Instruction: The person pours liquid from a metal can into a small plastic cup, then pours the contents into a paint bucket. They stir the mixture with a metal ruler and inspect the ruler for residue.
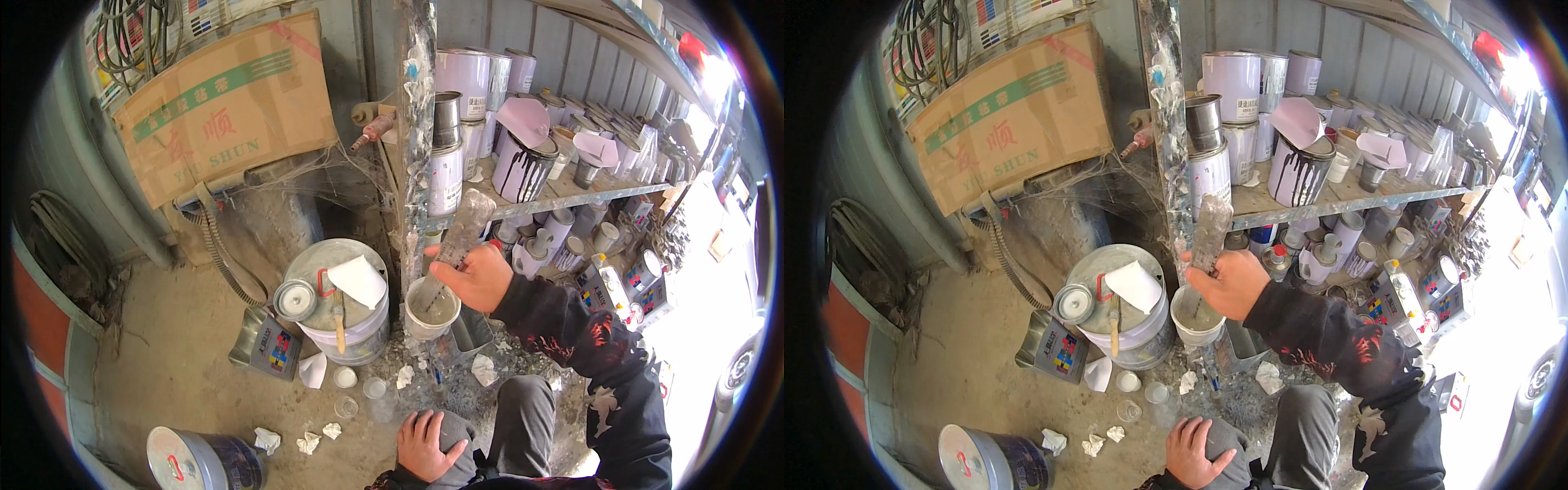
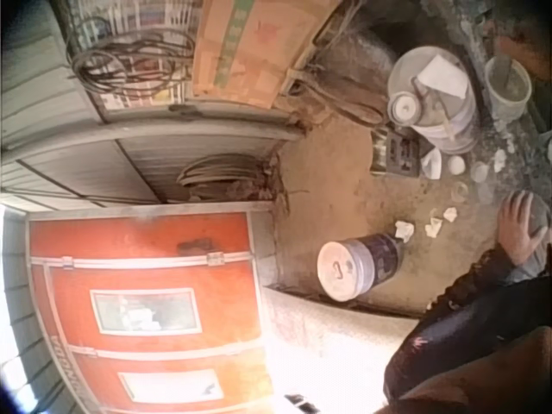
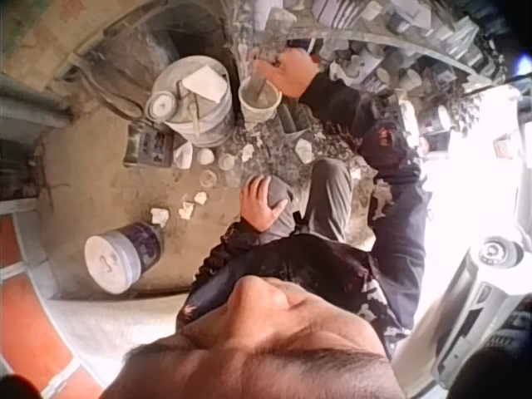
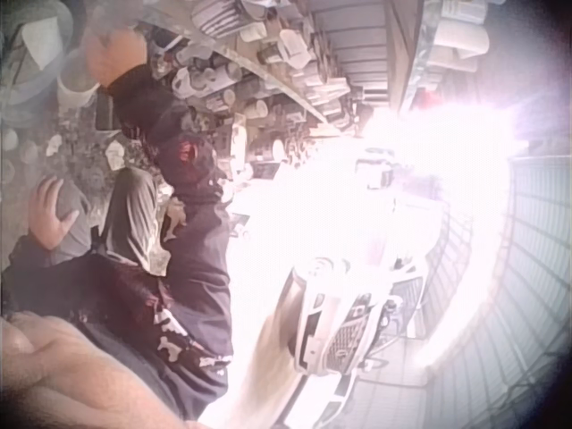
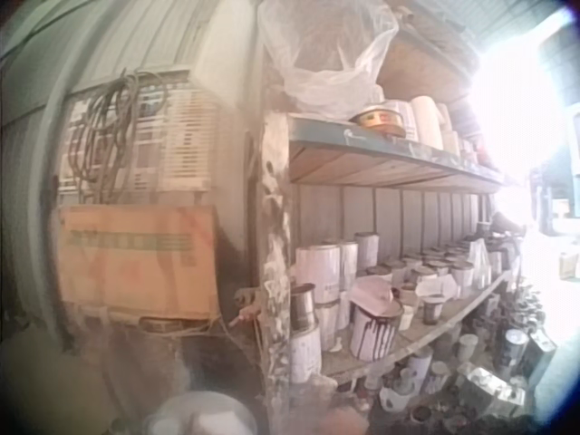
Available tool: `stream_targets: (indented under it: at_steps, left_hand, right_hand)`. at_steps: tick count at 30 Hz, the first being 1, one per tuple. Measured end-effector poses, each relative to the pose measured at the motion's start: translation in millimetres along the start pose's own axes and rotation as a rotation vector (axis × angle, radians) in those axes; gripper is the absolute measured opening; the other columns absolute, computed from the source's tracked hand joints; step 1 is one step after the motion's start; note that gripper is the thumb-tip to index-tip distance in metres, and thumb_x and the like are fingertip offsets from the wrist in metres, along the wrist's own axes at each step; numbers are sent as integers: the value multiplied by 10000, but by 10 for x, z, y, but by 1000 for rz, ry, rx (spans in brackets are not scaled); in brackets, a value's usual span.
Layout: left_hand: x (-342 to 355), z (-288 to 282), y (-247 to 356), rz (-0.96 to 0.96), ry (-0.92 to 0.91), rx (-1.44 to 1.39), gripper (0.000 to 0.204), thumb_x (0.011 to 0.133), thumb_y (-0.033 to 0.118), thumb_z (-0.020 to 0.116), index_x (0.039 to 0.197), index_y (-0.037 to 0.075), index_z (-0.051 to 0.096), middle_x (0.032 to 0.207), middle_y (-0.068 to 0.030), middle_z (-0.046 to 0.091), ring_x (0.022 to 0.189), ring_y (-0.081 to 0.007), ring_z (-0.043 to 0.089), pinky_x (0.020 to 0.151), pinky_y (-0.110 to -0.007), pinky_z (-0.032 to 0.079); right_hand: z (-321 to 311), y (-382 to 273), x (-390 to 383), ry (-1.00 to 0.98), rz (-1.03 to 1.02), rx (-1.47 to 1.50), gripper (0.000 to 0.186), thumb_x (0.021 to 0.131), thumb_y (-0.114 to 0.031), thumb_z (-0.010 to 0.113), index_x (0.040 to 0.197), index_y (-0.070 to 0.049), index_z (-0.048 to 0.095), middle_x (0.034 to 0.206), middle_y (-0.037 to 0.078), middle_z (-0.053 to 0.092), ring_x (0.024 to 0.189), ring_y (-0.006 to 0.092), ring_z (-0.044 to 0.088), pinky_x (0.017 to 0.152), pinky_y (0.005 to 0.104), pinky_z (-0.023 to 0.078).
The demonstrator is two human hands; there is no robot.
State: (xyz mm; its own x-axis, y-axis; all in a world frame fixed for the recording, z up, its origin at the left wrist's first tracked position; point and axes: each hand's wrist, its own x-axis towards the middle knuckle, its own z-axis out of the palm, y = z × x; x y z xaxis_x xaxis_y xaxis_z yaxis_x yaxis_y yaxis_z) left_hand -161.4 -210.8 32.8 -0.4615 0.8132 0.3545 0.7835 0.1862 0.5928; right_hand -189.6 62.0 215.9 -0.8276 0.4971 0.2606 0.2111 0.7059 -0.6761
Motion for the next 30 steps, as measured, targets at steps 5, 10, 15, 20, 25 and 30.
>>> stream_targets:
  at_steps: [5, 10, 15, 20, 25, 30]
  left_hand:
    - [-11, 6, -16, -4, 11, 2, 670, 713, 495, 753, 1201, 67, 583, 1189, -122, 577, 1115, -389, 506, 926, -509, 415]
    - [-5, 22, 8, -4, -1, 6, 669, 713, 492, 754, 1200, 67, 582, 1188, -123, 577, 1114, -389, 505, 926, -512, 415]
    - [-4, 8, -7, -8, -11, -4, 665, 711, 485, 757, 1198, 66, 581, 1187, -124, 577, 1111, -393, 504, 932, -514, 413]
    - [5, 4, -1, -9, -4, -12, 669, 711, 482, 757, 1202, 65, 579, 1186, -129, 576, 1109, -398, 503, 931, -514, 414]
    - [5, 10, 0, 1, -2, 0, 671, 713, 485, 756, 1204, 64, 579, 1188, -129, 575, 1106, -399, 506, 930, -512, 414]
    - [-13, 1, -5, 1, 19, -3, 666, 715, 486, 755, 1200, 63, 582, 1188, -128, 577, 1104, -398, 511, 927, -511, 416]
  right_hand:
    - [-72, 79, 15, -9, 27, -102, 283, 896, -224, 609, 1097, -31, 657, 702, 122, 646, 645, 235, 650, 614, 366, 505]
    - [95, 265, 85, -157, 307, 506, 247, 911, -236, 661, 1023, -18, 629, 826, 63, 676, 663, 128, 641, 603, 292, 515]
    - [3, 328, 166, -69, 38, -64, 316, 896, -280, 696, 978, 17, 624, 809, 73, 683, 600, 138, 641, 551, 312, 508]
    - [-109, 169, -6, -80, 59, -97, 319, 887, -275, 667, 1022, 14, 671, 572, 119, 578, 450, 192, 586, 481, 379, 460]
    - [54, 167, 40, 44, -61, 18, 292, 900, -243, 640, 1101, -36, 685, 573, 89, 568, 493, 158, 567, 514, 336, 455]
    - [-25, 206, 3, 4, -22, -91, 285, 909, -232, 639, 1115, -40, 684, 564, 51, 551, 510, 109, 497, 527, 295, 434]
